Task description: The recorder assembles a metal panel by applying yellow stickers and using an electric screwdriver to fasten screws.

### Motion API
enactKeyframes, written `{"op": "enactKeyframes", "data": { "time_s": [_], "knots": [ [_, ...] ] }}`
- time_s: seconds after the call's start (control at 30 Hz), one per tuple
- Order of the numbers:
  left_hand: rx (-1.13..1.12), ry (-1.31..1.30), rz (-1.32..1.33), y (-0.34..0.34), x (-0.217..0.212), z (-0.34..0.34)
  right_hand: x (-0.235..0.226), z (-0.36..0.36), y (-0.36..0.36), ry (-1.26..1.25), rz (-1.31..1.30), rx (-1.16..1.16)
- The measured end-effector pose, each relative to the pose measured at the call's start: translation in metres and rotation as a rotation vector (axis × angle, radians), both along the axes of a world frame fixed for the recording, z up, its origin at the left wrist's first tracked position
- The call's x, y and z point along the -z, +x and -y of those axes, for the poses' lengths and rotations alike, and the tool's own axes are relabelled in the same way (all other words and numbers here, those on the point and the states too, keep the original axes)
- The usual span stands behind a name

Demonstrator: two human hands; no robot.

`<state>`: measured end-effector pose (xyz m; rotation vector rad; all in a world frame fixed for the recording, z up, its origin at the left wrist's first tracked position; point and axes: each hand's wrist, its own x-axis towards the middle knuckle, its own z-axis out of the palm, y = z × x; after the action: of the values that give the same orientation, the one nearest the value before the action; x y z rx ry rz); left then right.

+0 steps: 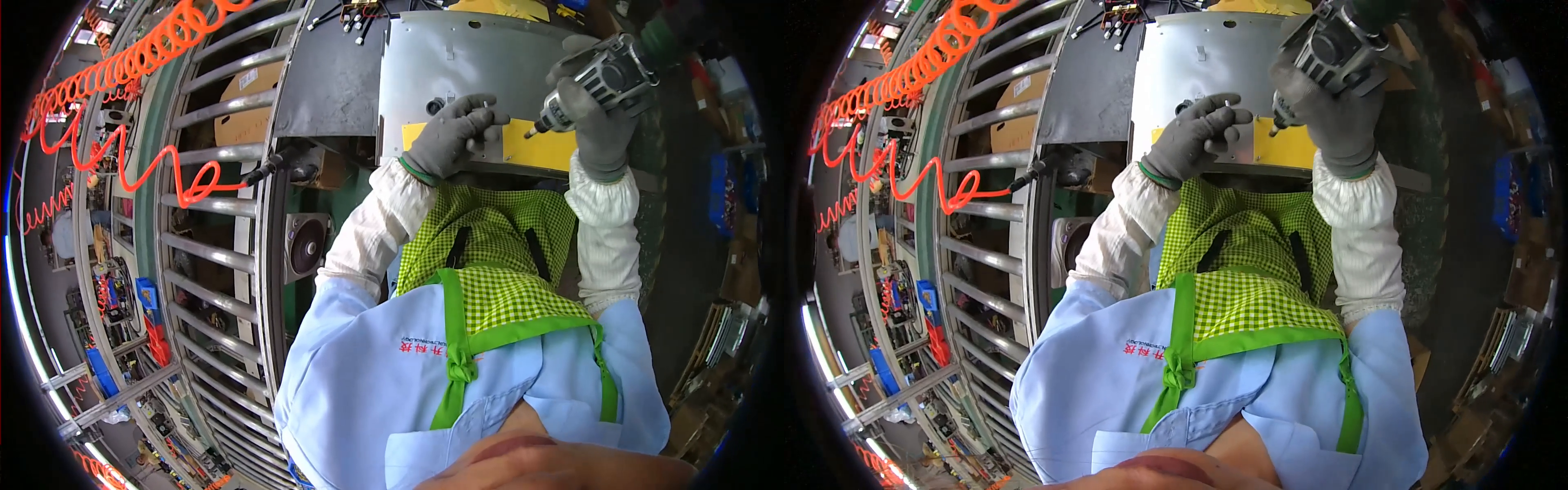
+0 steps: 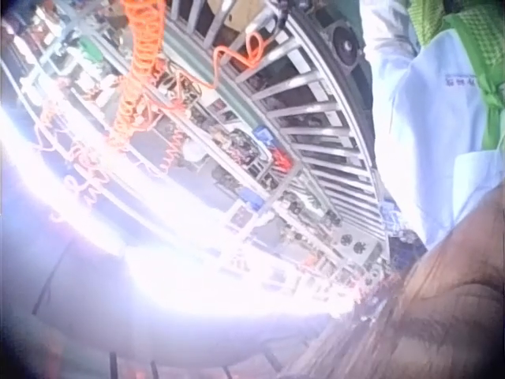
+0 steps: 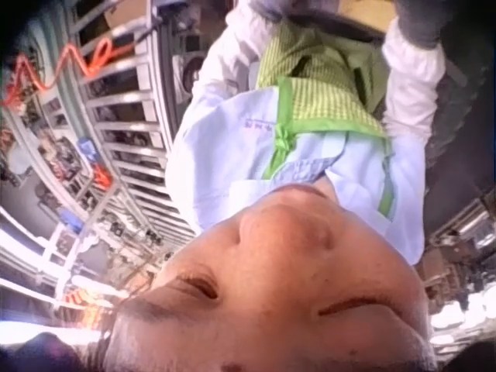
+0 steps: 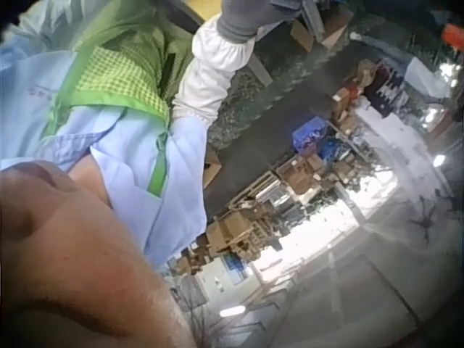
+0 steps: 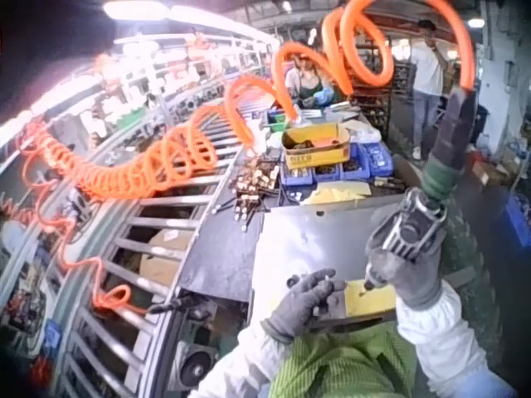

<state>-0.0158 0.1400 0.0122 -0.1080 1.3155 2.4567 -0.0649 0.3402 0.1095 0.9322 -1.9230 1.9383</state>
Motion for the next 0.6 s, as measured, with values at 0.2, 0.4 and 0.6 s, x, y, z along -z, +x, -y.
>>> {"op": "enactKeyframes", "data": {
  "time_s": [0.2, 0.4, 0.6],
  "knots": [
    [0.109, -0.046, -0.071, -0.005, 0.001, -0.029, -0.004, -0.021, -0.029, -0.040, -0.185, 0.056],
    [0.099, -0.197, -0.218, -0.011, 0.002, -0.045, -0.007, -0.030, -0.035, -0.289, -0.028, -0.123],
    [0.177, -0.213, -0.342, -0.018, 0.001, -0.051, 0.005, -0.049, -0.036, -0.284, -0.027, -0.050]
  ]
}}
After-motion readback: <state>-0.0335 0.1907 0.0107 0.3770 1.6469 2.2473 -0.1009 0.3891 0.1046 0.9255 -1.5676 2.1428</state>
